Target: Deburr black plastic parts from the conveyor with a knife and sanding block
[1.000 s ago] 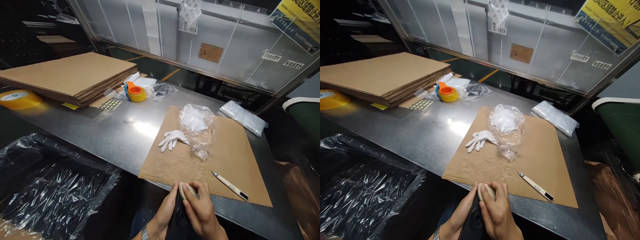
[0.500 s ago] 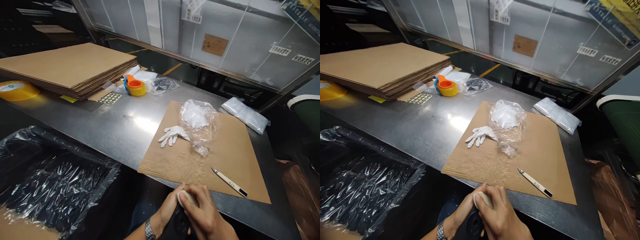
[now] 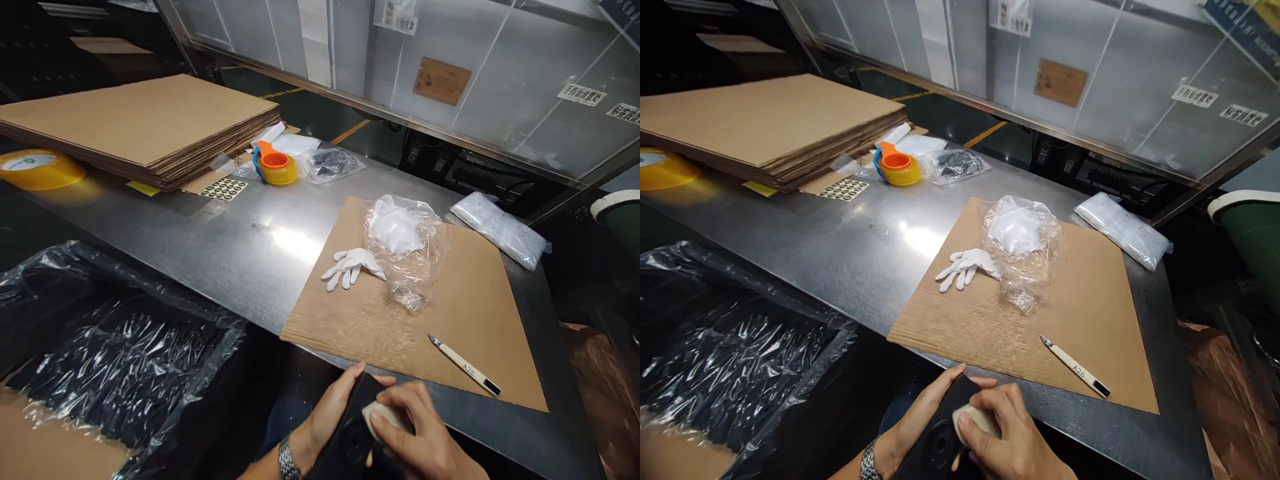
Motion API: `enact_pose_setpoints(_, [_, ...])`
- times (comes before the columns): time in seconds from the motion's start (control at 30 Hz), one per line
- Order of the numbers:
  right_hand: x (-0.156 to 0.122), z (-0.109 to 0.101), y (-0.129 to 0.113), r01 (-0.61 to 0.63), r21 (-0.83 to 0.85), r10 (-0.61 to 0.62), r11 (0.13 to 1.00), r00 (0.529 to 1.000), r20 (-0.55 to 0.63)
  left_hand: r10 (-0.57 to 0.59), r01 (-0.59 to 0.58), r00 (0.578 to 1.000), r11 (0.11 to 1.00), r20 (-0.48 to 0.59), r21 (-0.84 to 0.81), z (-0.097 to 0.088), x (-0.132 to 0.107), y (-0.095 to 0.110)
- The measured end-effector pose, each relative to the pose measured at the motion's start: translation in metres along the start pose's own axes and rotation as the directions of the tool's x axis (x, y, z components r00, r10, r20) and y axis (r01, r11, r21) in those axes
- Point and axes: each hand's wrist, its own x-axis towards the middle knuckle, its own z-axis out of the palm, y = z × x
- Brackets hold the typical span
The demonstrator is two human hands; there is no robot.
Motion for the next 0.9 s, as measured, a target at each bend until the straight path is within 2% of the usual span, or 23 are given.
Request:
enact_pose_setpoints(0.13, [0.010, 0.000, 0.010, -0.010, -0.013, 0.011, 1.000, 0.998, 0.064, -0.027, 0.025, 0.999, 0.998, 0.022, 0.065, 0.007, -0.001, -0.002])
enact_pose_setpoints(0.3, [0.022, 0.000, 0.010, -0.091, -0.056, 0.094, 0.994, 0.994, 0.053, 0.091, -0.076, 0.991, 0.985, 0.095, -0.154, 0.004, 0.002, -0.005])
enact_pose_setpoints(0.43, [0.031, -0.001, 0.000, -0.070, -0.223, 0.095, 0.972, 0.990, 0.104, 0.134, -0.133, 0.990, 0.991, 0.034, -0.030, -0.005, 0.001, -0.005])
enact_pose_setpoints(0.5, [0.034, 0.006, -0.010, -0.021, -0.293, 0.056, 0.956, 0.992, 0.114, 0.198, -0.198, 0.980, 0.980, 0.011, -0.006, -0.010, 0.001, -0.003])
enact_pose_setpoints(0.6, [0.027, 0.030, -0.029, 0.054, -0.346, -0.045, 0.937, 0.998, 0.032, 0.262, -0.260, 0.965, 0.962, 0.013, -0.078, -0.016, 0.000, 0.002])
enact_pose_setpoints(0.7, [0.014, 0.050, -0.044, -0.049, -0.337, 0.020, 0.940, 0.996, -0.090, 0.220, -0.217, 0.975, 0.970, 0.016, -0.111, -0.016, -0.001, 0.005])
enact_pose_setpoints(0.77, [0.011, 0.049, -0.046, -0.052, -0.320, 0.020, 0.946, 0.995, -0.101, 0.250, -0.248, 0.968, 0.964, 0.012, -0.100, -0.012, -0.003, 0.006])
enact_pose_setpoints(0.9, [0.025, 0.029, -0.042, 0.070, -0.353, -0.122, 0.933, 0.984, -0.126, 0.332, -0.333, 0.943, 0.937, -0.024, -0.103, -0.003, -0.008, 0.009])
